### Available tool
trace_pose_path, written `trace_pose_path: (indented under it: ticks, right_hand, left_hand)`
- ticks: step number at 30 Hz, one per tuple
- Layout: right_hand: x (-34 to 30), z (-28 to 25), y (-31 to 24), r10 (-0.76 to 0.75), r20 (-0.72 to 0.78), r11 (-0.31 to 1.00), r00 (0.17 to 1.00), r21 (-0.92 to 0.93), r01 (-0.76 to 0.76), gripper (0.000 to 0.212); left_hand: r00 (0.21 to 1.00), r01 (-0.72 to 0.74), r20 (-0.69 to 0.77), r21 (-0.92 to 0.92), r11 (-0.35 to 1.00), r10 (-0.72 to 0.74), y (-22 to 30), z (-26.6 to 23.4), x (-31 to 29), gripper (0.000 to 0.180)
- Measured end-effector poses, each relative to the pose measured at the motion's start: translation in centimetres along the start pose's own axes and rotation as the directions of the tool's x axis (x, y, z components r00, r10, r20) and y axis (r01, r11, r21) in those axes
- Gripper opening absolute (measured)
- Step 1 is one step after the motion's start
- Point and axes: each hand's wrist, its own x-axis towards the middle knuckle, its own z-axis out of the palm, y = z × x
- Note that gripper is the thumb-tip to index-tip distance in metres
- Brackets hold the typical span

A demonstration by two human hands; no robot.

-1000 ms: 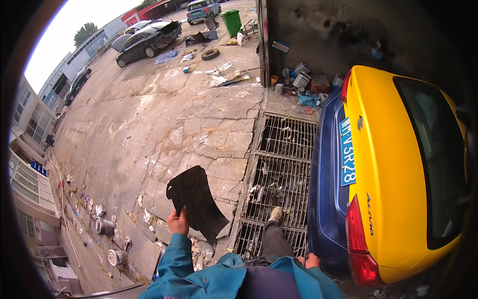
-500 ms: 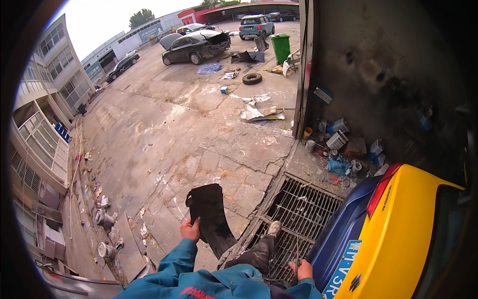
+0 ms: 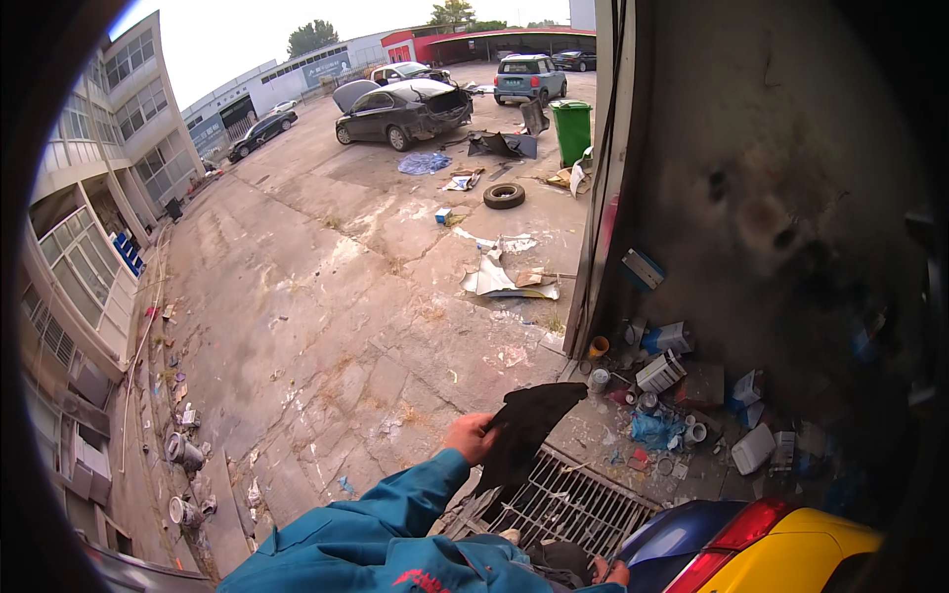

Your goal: The person picks up a black plastic car part and uses shears to trim its edges. They then move to a yellow and blue car and continue trimming the part near the wheel well, adjusting the piece repeatedly.

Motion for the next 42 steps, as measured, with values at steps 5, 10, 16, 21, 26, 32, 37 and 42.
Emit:
trace_pose_path:
  ticks: [5,10,16,21,26,32,37,42]
  right_hand:
    - [9.8,-1.0,-9.3,-0.072,0.09,0.996,0.993,0.05,0.068,0.038]
    - [18.6,-5.0,-19.3,-0.046,0.103,0.996,0.994,-0.075,0.054,0.024]
    - [29.0,-10.9,-23.5,-0.219,-0.069,0.931,0.973,-0.312,0.187,0.052]
    - [33.6,-14.8,-24.2,-0.205,-0.209,0.979,0.956,-0.065,0.196,0.054]
    - [36.6,-20.8,-24.0,-0.068,-0.327,0.997,0.942,0.004,0.074,0.054]
    - [42.4,-29.0,-21.5,0.17,-0.401,0.972,0.9,0.218,-0.086,0.054]
    - [44.7,-34.2,-20.5,0.307,-0.456,0.827,0.835,0.562,0.003,0.04]
    - [47.9,-43.2,-20.3,0.487,-0.379,0.414,0.787,0.894,0.174,0.033]
  left_hand:
    - [0.996,-0.074,-0.041,-0.006,0.997,0.073,2.0,6.2,8.0,0.018]
    - [0.998,-0.001,-0.07,-0.011,1.0,0.0,5.1,11.6,15.8,0.02]
    - [1.0,0.001,0.023,-0.195,0.981,0.004,8.6,19.4,25.7,0.017]
    - [0.975,-0.029,0.21,-0.216,0.976,0.076,13.1,28.9,33.6,0.02]
    - [0.88,-0.177,0.383,-0.283,0.943,0.28,19.3,42.3,41.8,0.023]
    - [0.792,-0.295,0.403,-0.406,0.865,0.459,30.7,59.8,49.2,0.029]
    - [0.64,-0.377,0.464,-0.505,0.777,0.612,42.2,69.9,50.8,0.029]
    - [0.547,-0.361,0.531,-0.548,0.754,0.648,51.2,80.5,49.9,0.028]
